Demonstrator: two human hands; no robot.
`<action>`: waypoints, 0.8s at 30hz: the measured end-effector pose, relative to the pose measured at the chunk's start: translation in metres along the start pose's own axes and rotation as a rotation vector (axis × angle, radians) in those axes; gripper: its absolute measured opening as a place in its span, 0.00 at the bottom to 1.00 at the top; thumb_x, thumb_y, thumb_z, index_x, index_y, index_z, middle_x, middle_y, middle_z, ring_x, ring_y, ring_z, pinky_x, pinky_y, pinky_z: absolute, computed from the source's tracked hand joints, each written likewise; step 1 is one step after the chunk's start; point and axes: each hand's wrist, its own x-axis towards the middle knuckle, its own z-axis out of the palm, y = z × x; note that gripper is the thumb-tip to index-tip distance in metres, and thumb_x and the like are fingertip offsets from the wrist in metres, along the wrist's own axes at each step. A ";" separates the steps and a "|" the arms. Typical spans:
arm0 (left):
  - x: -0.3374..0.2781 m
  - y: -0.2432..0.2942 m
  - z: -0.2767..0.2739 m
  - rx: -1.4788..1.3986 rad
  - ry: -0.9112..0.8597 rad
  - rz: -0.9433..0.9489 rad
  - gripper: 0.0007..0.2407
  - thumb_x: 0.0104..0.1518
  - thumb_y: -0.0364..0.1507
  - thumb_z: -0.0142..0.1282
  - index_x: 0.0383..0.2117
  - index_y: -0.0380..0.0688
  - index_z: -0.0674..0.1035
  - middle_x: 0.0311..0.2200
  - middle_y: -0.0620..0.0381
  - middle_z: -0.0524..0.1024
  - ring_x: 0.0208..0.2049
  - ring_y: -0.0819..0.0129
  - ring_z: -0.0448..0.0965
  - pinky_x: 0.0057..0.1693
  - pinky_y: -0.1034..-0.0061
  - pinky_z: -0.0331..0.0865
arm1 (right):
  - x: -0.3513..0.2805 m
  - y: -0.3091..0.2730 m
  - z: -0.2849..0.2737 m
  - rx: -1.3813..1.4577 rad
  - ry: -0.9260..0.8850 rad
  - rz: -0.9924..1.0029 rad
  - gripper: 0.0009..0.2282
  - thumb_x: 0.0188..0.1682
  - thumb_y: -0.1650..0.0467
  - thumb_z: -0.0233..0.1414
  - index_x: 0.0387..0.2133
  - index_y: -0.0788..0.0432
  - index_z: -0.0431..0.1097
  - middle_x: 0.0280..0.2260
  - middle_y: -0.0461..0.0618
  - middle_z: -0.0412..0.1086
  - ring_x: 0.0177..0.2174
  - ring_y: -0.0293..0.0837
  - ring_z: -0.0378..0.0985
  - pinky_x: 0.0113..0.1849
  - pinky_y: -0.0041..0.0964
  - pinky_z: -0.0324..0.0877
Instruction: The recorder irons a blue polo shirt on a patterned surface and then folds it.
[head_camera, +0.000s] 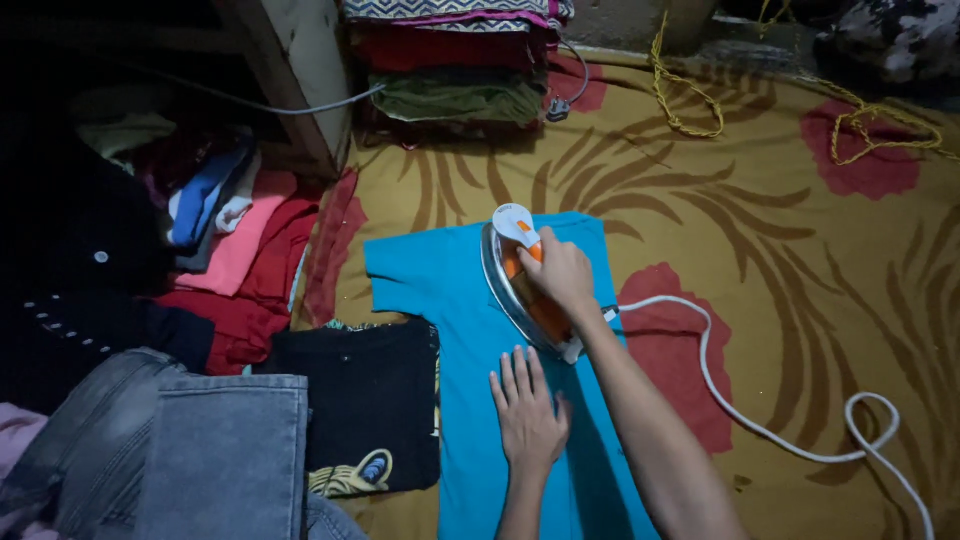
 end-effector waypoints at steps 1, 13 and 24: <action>0.001 0.000 -0.002 -0.017 -0.003 0.001 0.32 0.60 0.40 0.45 0.69 0.35 0.55 0.70 0.39 0.51 0.71 0.44 0.46 0.70 0.46 0.38 | 0.000 -0.003 -0.001 -0.018 -0.018 0.010 0.18 0.49 0.56 0.57 0.35 0.60 0.68 0.25 0.68 0.74 0.30 0.69 0.79 0.31 0.63 0.72; -0.004 -0.004 -0.001 -0.170 0.092 0.003 0.40 0.60 0.51 0.49 0.69 0.28 0.52 0.70 0.33 0.49 0.71 0.37 0.44 0.71 0.46 0.41 | 0.023 -0.022 0.041 -0.083 -0.097 0.272 0.22 0.46 0.59 0.60 0.40 0.67 0.65 0.33 0.69 0.75 0.35 0.69 0.80 0.36 0.62 0.75; 0.002 0.001 -0.009 -0.113 0.080 -0.008 0.43 0.57 0.58 0.45 0.69 0.31 0.56 0.69 0.36 0.51 0.69 0.37 0.47 0.69 0.44 0.40 | 0.014 -0.005 0.043 -0.026 0.015 0.186 0.18 0.48 0.59 0.57 0.38 0.63 0.65 0.28 0.69 0.75 0.31 0.71 0.79 0.33 0.65 0.73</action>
